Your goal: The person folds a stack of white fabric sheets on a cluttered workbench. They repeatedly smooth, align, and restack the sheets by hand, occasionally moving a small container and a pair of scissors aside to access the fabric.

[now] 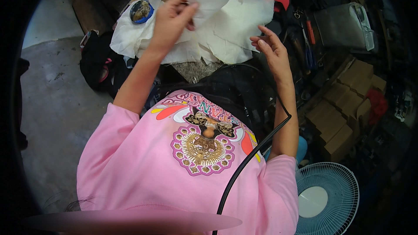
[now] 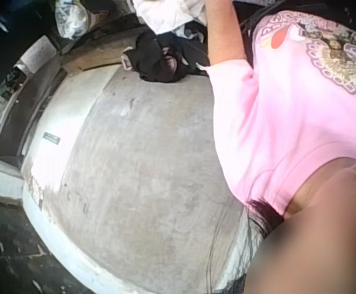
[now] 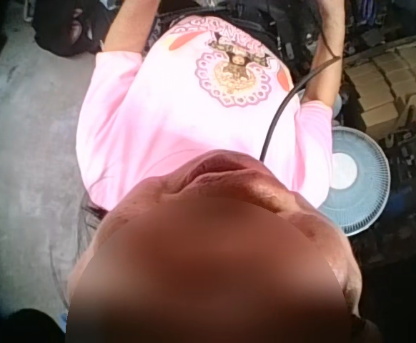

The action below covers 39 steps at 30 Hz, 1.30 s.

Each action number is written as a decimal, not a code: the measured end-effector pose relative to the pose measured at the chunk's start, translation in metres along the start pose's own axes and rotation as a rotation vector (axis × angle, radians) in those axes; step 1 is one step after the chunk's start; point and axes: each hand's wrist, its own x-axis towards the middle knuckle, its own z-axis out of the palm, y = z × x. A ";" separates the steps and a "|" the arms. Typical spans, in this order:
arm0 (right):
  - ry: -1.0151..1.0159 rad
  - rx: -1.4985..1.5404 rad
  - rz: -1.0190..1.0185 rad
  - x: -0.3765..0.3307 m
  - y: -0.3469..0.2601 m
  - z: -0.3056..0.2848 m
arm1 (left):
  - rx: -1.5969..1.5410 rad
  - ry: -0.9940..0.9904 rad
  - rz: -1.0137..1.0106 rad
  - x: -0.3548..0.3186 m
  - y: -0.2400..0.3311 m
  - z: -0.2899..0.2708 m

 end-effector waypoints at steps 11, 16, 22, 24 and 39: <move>-0.022 0.242 0.006 0.015 0.011 0.002 | 0.124 -0.648 0.111 -0.011 -0.022 0.085; 0.097 0.113 0.013 0.021 0.015 -0.001 | 0.634 -0.283 0.329 0.006 -0.034 0.054; 0.216 0.168 0.062 0.029 0.014 0.001 | 1.081 -0.149 0.210 0.024 -0.051 0.048; 0.196 0.153 0.017 0.031 0.017 0.001 | 1.053 -0.209 0.147 0.025 -0.054 0.052; 0.309 -0.343 -0.076 0.080 0.039 -0.028 | 0.140 -0.001 -0.270 0.016 -0.071 0.071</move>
